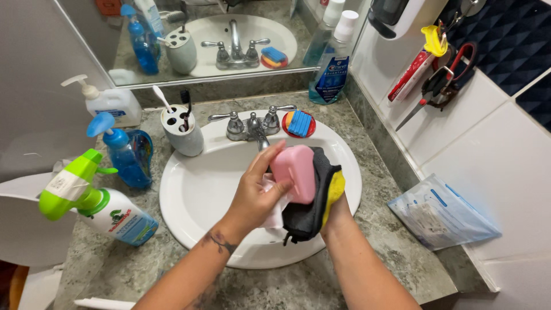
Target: The person cleans a bathroom sink area using a yellow cloth and a white scrub brush. They wipe the sink basin, faucet, and surrounding countertop, then scrub a toothbrush holder under running water. The person also wipes a mouthwash bottle and a small pink container before placing them back on the counter.
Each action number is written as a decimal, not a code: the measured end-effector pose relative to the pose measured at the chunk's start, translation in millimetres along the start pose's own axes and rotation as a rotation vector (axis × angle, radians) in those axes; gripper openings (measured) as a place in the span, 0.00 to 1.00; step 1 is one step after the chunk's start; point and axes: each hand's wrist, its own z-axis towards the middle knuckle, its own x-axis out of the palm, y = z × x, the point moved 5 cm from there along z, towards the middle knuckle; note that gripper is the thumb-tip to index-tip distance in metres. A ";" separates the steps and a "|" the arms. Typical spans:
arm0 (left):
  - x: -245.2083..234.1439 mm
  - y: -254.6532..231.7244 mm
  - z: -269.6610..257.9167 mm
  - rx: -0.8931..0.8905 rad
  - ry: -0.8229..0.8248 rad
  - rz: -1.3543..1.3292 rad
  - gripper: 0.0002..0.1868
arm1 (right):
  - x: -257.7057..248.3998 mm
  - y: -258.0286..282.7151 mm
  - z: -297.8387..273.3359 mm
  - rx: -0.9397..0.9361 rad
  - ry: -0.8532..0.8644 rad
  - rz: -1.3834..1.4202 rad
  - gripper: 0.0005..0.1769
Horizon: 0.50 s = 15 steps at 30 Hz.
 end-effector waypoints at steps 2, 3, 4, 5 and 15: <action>4.1 3.3 1.3 0.016 -0.204 0.277 0.40 | 0.4 3.5 3.9 -0.218 -0.046 -0.005 0.23; 12.6 8.8 2.5 -0.085 -0.139 0.249 0.42 | 0.3 4.4 7.0 -0.327 -0.065 -0.007 0.22; 21.0 12.8 2.6 -0.185 -0.074 0.220 0.43 | 0.5 3.2 5.4 -0.433 -0.040 -0.116 0.22; 26.8 16.0 1.3 -0.287 -0.007 0.193 0.45 | -1.2 -2.3 -2.0 -0.536 -0.016 -0.224 0.22; 21.7 17.1 15.0 -0.393 0.275 -0.548 0.37 | -26.3 31.6 34.5 -0.373 -0.018 -0.296 0.23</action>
